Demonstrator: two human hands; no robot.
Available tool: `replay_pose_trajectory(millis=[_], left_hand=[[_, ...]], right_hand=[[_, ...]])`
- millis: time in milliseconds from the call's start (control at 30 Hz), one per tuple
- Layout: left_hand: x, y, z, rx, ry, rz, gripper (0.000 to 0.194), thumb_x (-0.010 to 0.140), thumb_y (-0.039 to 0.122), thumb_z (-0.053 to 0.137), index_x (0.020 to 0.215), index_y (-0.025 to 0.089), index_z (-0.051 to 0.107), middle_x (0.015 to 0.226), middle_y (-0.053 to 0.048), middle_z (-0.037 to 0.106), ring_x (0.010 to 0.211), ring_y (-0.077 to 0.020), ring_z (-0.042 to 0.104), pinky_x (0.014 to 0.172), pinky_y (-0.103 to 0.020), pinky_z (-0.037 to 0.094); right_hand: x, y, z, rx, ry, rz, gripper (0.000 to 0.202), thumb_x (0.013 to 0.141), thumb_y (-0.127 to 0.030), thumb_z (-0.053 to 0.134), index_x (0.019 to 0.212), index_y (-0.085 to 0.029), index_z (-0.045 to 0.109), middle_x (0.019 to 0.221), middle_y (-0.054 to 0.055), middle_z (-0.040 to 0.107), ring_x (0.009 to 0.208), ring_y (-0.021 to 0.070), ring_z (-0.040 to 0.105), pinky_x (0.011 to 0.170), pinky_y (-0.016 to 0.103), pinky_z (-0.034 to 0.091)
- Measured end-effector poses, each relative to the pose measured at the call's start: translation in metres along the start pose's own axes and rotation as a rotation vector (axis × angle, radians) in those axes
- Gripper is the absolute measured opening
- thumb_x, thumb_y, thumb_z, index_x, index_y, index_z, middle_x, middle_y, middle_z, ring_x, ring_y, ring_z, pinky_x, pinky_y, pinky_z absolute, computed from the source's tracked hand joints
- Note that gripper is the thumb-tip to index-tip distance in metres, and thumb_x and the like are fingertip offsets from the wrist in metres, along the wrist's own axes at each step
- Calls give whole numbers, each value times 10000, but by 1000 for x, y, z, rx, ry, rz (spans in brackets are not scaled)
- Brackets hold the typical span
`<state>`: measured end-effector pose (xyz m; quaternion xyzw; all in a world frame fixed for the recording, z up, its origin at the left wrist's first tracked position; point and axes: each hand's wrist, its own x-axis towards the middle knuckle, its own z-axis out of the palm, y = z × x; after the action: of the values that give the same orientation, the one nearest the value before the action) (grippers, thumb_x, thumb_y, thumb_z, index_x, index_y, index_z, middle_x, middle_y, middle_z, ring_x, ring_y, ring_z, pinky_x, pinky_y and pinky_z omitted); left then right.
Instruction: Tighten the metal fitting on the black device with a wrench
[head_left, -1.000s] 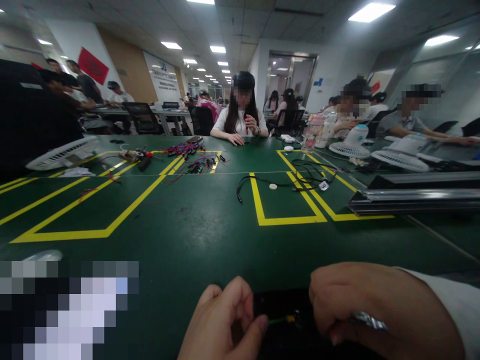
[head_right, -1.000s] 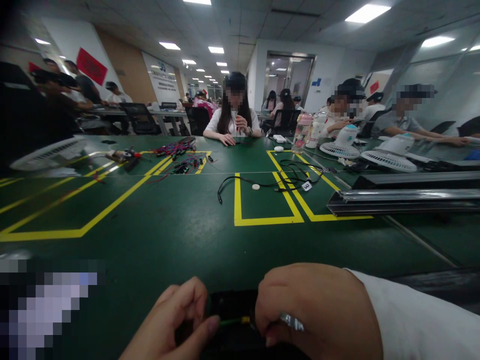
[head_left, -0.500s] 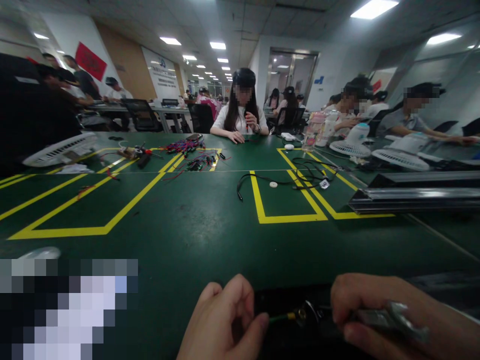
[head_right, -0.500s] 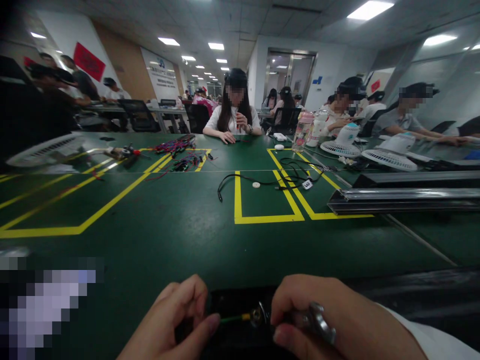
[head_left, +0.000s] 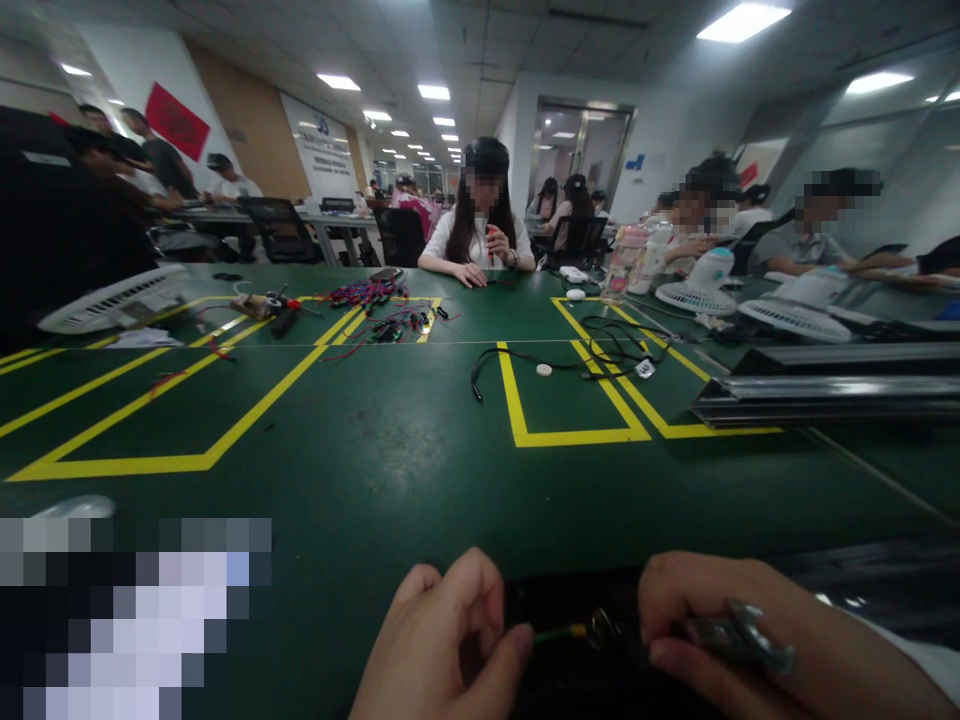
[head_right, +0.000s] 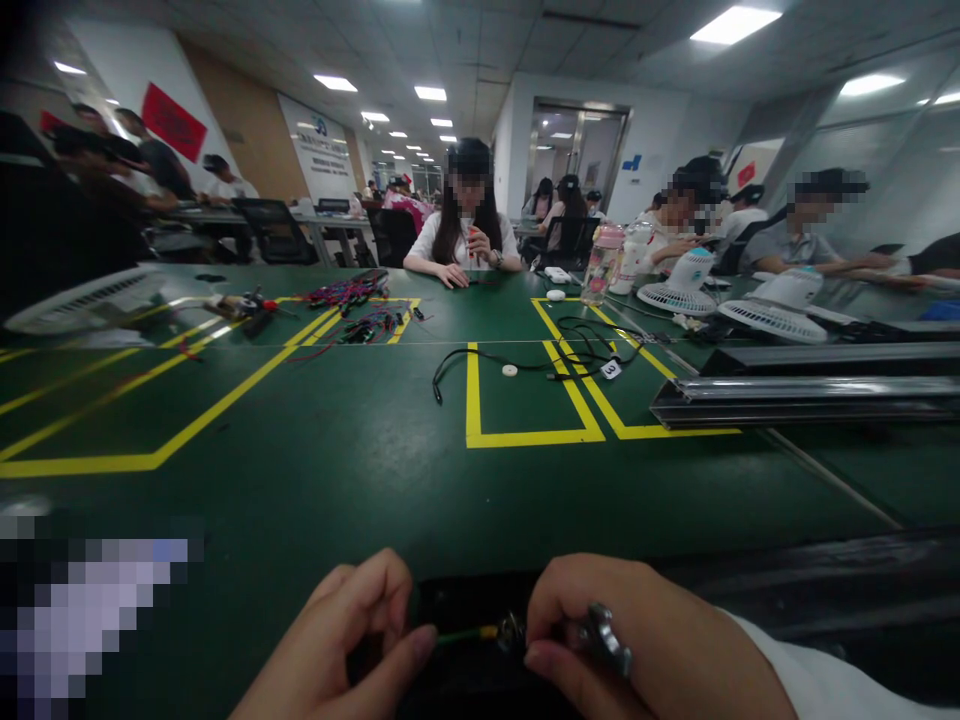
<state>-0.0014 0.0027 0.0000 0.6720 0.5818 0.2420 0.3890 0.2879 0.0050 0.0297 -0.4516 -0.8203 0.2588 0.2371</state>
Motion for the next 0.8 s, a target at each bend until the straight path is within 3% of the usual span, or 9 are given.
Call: replay_pose_trajectory(millis=[267, 433, 600, 800], left_hand=[[0, 1, 0, 20, -8, -2, 198, 884, 321, 658, 763, 286, 505, 762, -3, 710, 851, -282, 636, 776, -381, 465], [0, 3, -2, 29, -17, -7, 205, 903, 328, 655, 762, 289, 511, 764, -2, 701, 862, -286, 638, 779, -377, 463], [0, 3, -1, 19, -16, -8, 186, 899, 340, 645, 773, 288, 518, 777, -13, 711, 862, -298, 648, 775, -385, 475], [0, -1, 1, 12, 6, 21, 213, 895, 297, 670, 761, 288, 505, 747, 6, 709, 851, -278, 641, 770, -370, 463]], right_hand=[[29, -16, -27, 53, -259, -111, 189, 1078, -152, 642, 949, -283, 681, 890, -46, 746, 773, 154, 699, 717, 227, 523], [47, -14, -37, 77, -408, -255, 177, 1064, -99, 640, 977, -237, 709, 937, -8, 748, 850, 152, 698, 763, 229, 509], [48, -10, -34, 98, -393, -278, 181, 1073, -112, 620, 975, -234, 711, 936, 0, 748, 849, 154, 690, 759, 231, 505], [43, -13, -38, 84, -334, -204, 140, 1085, -194, 652, 977, -272, 695, 914, -38, 737, 793, 152, 666, 736, 248, 489]])
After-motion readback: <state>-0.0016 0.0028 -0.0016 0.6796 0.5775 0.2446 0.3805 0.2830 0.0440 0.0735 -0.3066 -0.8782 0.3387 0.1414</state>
